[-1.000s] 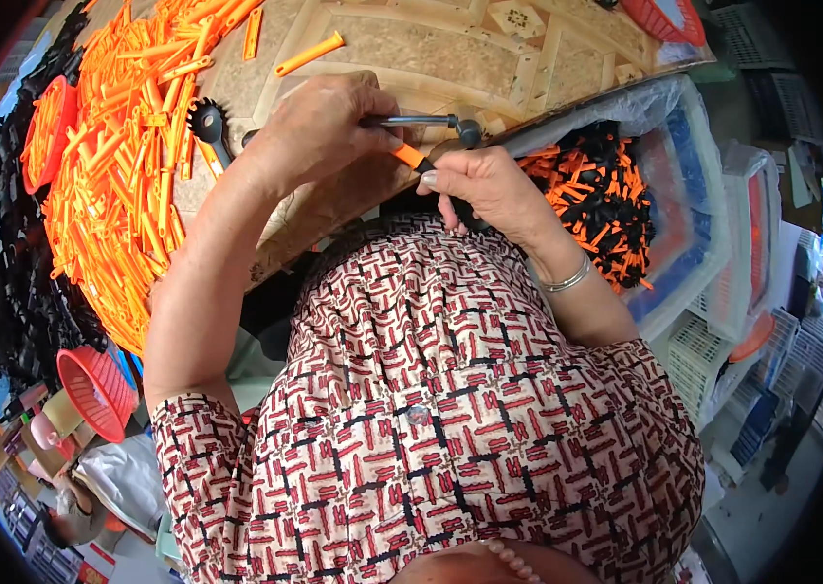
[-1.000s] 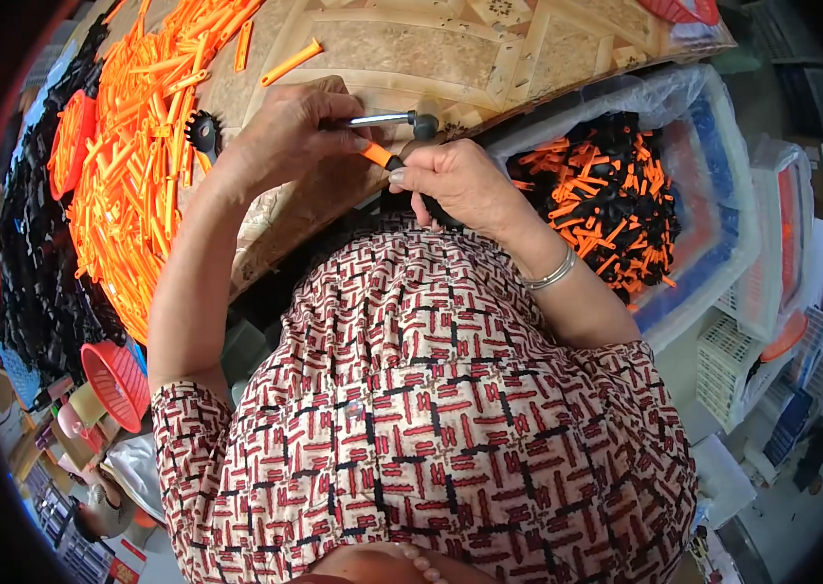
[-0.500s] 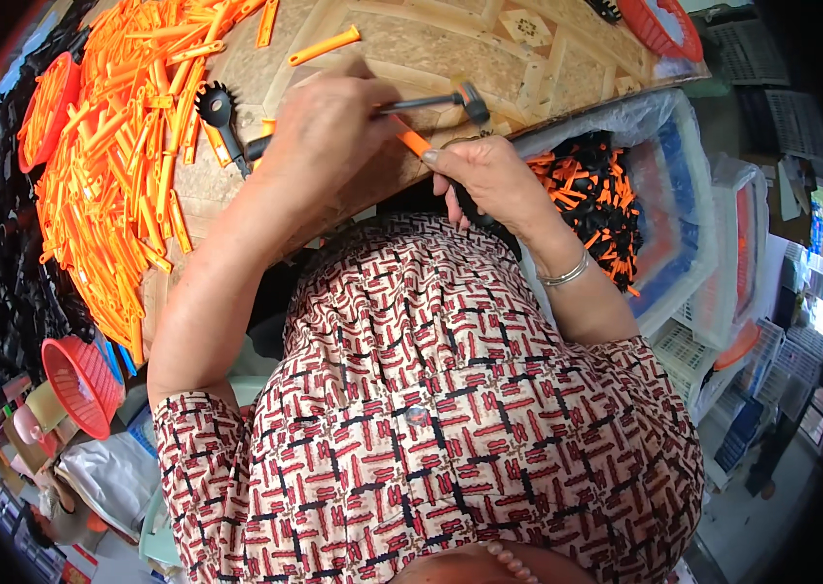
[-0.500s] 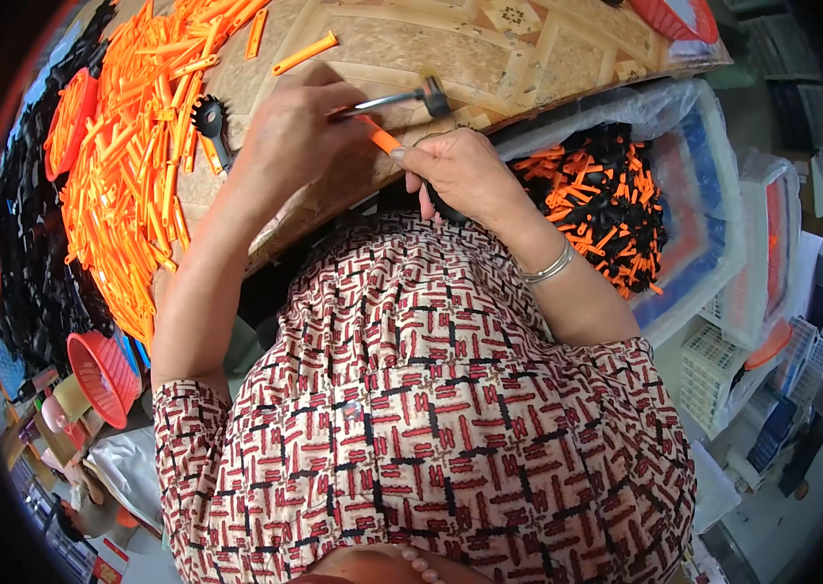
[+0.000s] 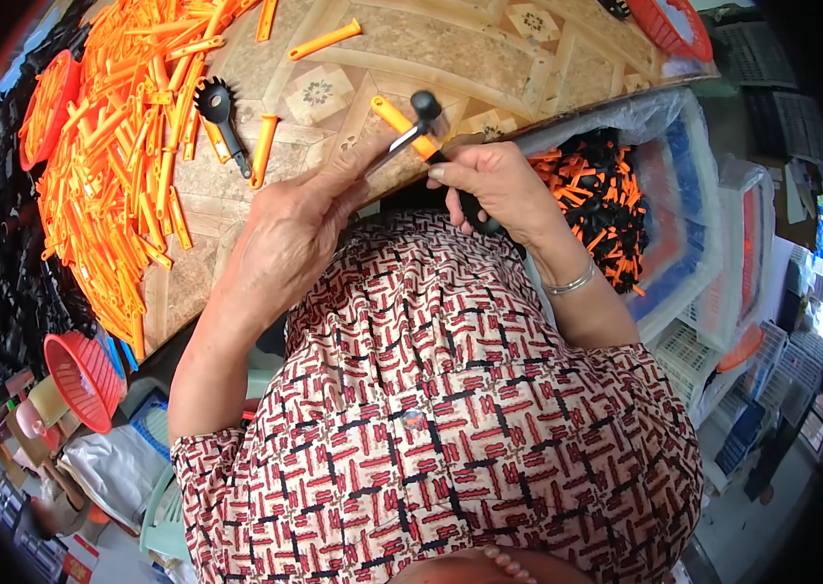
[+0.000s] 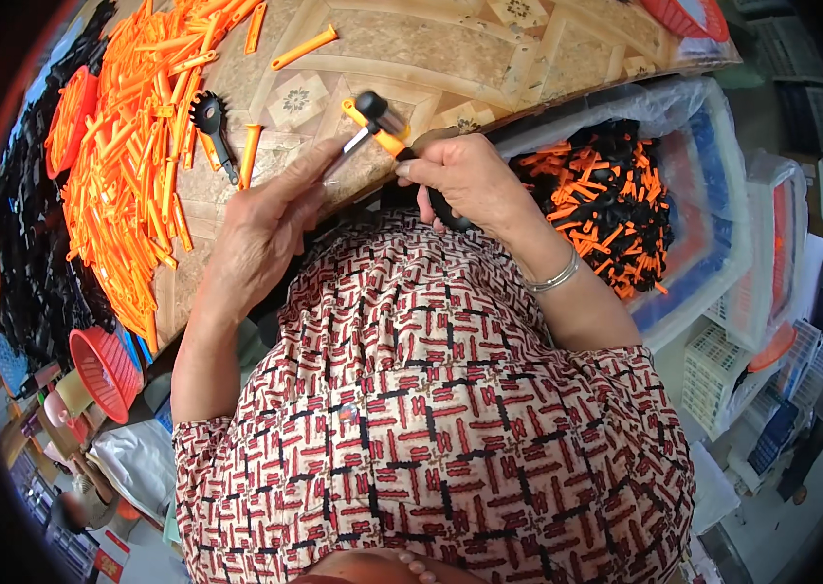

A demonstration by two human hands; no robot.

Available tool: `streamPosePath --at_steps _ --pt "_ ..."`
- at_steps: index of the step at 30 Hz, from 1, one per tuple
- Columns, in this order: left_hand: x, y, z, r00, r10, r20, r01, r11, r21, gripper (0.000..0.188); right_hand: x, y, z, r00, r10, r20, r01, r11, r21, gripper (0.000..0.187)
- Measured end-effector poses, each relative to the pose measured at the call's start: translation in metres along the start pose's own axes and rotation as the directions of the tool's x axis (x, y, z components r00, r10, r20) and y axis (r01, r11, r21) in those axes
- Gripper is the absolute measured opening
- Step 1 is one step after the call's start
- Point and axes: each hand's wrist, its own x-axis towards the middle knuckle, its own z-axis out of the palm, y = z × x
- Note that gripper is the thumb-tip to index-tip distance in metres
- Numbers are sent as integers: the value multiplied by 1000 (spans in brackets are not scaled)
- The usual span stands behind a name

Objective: The person uses a hammer to tap orange plastic pieces onto black plastic handles on a wooden workbench. They repeatedly pick up an orange piece, align it with a black handle, and strike it with the hammer to secure it. The finished assemblies are placed into a pile on the table.

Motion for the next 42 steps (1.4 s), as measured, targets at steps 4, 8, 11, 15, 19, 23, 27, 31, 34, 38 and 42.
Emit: streamPosePath --at_steps 4,8,11,15,19,23,27,31,34,38,42 --pt "-11 17 4 927 219 -303 -238 971 -25 58 3 5 -3 1000 -24 9 24 1000 -13 26" --pt "-13 7 11 997 68 23 -71 902 425 54 -6 10 0 1000 16 -23 -17 1000 -7 26" --pt "-10 4 6 984 135 -120 -115 980 162 53 -8 11 -2 999 42 -12 -42 998 42 27" --pt "-13 1 8 908 211 -363 -215 976 31 53 -8 10 -1 999 43 -24 -42 998 35 27" --pt "-5 -21 8 994 44 -96 -6 930 368 52 -5 15 -2 999 33 20 -34 999 13 27" --pt "-8 -7 -3 917 -31 -397 3 998 -70 47 -7 14 -2 998 65 -2 -65 998 7 24" --pt "-9 -14 17 967 217 -131 -195 967 163 55 -8 17 -5 996 86 -33 -87 996 -9 24" --pt "-7 -6 18 994 96 -61 -82 975 207 55 -8 11 -7 994 111 -22 -111 994 17 25" --pt "-4 3 8 968 155 -198 -154 988 19 55 -8 14 -7 994 95 -50 -93 995 46 25" --pt "-8 1 14 990 131 -50 -117 968 224 52 -4 18 -11 996 86 14 -86 996 29 26" --pt "-1 -1 1 999 40 -12 -38 982 187 48 -11 16 -32 993 66 95 -58 995 -86 25"
